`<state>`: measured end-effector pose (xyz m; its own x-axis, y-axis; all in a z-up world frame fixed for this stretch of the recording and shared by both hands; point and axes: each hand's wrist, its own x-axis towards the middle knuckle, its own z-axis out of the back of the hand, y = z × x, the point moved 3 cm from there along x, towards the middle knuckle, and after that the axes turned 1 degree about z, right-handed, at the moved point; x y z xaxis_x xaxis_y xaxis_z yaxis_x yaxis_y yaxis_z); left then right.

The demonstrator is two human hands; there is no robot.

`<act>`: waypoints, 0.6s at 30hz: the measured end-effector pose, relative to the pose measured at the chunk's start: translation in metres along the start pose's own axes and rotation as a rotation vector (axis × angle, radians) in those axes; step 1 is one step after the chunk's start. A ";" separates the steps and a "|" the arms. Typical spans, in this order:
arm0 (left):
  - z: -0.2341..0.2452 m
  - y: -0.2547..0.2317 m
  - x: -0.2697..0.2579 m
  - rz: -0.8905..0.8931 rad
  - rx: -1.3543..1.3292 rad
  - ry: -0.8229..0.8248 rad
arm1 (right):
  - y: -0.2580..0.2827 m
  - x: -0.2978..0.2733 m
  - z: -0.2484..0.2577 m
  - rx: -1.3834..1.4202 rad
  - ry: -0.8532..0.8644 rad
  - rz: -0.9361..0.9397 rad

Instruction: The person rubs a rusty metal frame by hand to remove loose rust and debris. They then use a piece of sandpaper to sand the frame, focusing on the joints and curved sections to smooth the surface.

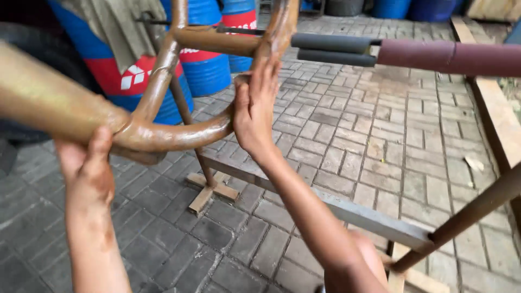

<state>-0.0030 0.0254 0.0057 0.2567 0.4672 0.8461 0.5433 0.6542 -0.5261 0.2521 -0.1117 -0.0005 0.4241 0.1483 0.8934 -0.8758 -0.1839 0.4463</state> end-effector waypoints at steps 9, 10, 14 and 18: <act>-0.020 -0.025 -0.001 0.002 0.002 -0.056 | 0.000 0.002 -0.004 -0.232 0.031 0.182; -0.020 -0.025 0.002 -0.006 0.005 -0.050 | 0.010 -0.006 -0.002 -0.227 0.022 0.182; -0.023 -0.020 -0.002 -0.074 0.009 -0.066 | -0.009 0.000 0.009 -0.307 0.293 0.434; -0.022 -0.013 0.001 -0.112 0.021 -0.081 | 0.011 -0.017 0.026 -0.208 0.349 0.655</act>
<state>0.0077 0.0044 0.0154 0.1295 0.4367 0.8902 0.5481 0.7166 -0.4313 0.2413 -0.1413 -0.0096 -0.2626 0.3762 0.8885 -0.9631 -0.1588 -0.2174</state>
